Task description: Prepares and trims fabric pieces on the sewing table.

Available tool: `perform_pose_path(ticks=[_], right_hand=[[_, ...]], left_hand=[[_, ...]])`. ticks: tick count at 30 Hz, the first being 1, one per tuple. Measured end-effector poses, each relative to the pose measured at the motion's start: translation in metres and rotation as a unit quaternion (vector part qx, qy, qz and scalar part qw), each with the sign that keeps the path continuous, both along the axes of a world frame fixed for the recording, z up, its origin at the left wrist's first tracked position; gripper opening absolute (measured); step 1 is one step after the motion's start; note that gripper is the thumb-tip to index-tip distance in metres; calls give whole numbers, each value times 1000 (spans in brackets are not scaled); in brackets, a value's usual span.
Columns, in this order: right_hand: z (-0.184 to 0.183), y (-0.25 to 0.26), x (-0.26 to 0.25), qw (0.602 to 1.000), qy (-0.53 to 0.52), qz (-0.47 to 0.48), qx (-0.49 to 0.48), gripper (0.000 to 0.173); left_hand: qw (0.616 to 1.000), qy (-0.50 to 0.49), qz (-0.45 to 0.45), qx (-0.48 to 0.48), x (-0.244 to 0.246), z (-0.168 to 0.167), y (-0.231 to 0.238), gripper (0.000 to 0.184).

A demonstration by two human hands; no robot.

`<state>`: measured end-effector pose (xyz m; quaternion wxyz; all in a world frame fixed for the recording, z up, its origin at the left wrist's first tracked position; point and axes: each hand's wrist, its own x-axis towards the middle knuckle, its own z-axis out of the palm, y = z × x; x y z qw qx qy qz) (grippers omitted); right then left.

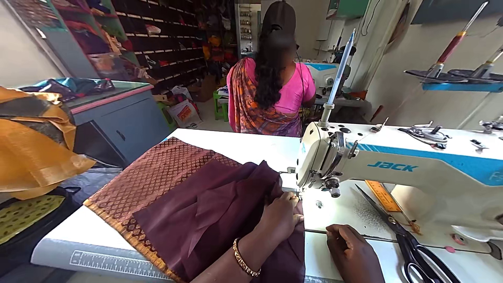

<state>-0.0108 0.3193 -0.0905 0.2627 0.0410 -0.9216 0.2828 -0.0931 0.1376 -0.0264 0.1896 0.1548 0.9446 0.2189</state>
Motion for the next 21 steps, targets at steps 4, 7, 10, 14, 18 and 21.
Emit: perform_pose_path(ticks=[4,7,10,14,18,21], right_hand=[[1,-1,0,1000,0,-3,11,21],[-1,0,1,1000,7,-2,13,22],[-1,1,1,1000,7,2,10,21],[0,0,1,1000,5,2,10,22],[-1,0,1,1000,11,-4,9,22],[-3,1,0,1000,16,2,15,23]], left_hand=[[1000,-2,-8,-4,-1,1,-1,54],[1000,2,-14,-6,-1,1,0,53],[1000,7,-18,5,-3,-1,-1,53],[1000,5,-20,7,-4,-1,-1,53],[1000,10,-24,11,-7,-2,-2,53],[1000,11,-23,8,-8,-1,-1,53]])
